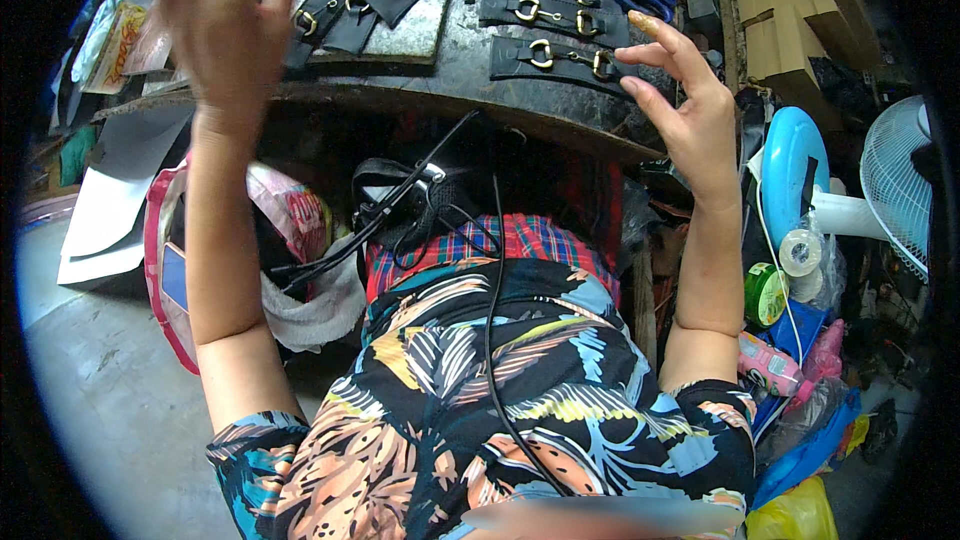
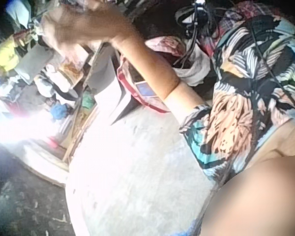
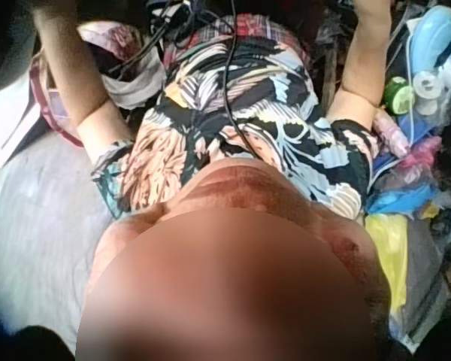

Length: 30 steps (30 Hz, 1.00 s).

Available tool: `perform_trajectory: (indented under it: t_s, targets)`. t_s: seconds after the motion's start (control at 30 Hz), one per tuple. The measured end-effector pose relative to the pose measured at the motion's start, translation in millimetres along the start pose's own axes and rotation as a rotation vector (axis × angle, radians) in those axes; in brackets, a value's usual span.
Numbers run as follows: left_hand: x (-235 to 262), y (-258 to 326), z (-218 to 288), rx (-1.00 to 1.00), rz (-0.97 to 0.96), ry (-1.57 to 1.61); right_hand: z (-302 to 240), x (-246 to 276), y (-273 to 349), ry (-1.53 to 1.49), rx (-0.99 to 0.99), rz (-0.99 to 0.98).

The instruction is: The person assembles small black leather keychains by hand, attaching brass D-rings and clasps to leather strips. They repeatedly pick up leather pieces, thread the metal hardware, and place the finished keychains on the table.

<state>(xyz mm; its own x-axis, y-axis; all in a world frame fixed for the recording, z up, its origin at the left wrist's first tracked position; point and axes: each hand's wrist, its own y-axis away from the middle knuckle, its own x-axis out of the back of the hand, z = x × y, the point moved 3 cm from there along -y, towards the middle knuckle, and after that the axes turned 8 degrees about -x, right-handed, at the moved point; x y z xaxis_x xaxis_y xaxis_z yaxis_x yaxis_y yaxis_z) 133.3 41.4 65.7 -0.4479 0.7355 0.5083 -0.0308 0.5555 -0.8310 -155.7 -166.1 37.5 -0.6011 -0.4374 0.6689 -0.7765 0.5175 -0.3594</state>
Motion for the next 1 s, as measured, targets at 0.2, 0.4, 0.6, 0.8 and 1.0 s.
perform_trajectory:
  t_s: [0.2, 0.4, 0.6, 0.8, 1.0]
  targets:
    - [-27, 8, 102, -0.475, -0.47, 0.678, 4, -20, 8, 0.149, 0.073, 0.004]
    - [-35, 11, 104, -0.434, -0.433, 0.632, 8, -24, 0, 0.05, 0.165, 0.19]
    - [-34, 6, 104, 0.487, -0.732, 1.53, 2, -12, -6, -0.026, 0.075, 0.147]
    - [-22, 8, 108, 0.833, -0.84, 1.796, 1, -11, -8, -0.014, -0.062, 0.036]
    - [-22, 11, 113, 0.993, -0.799, 1.948, -24, -15, -10, 0.424, 0.345, 0.362]
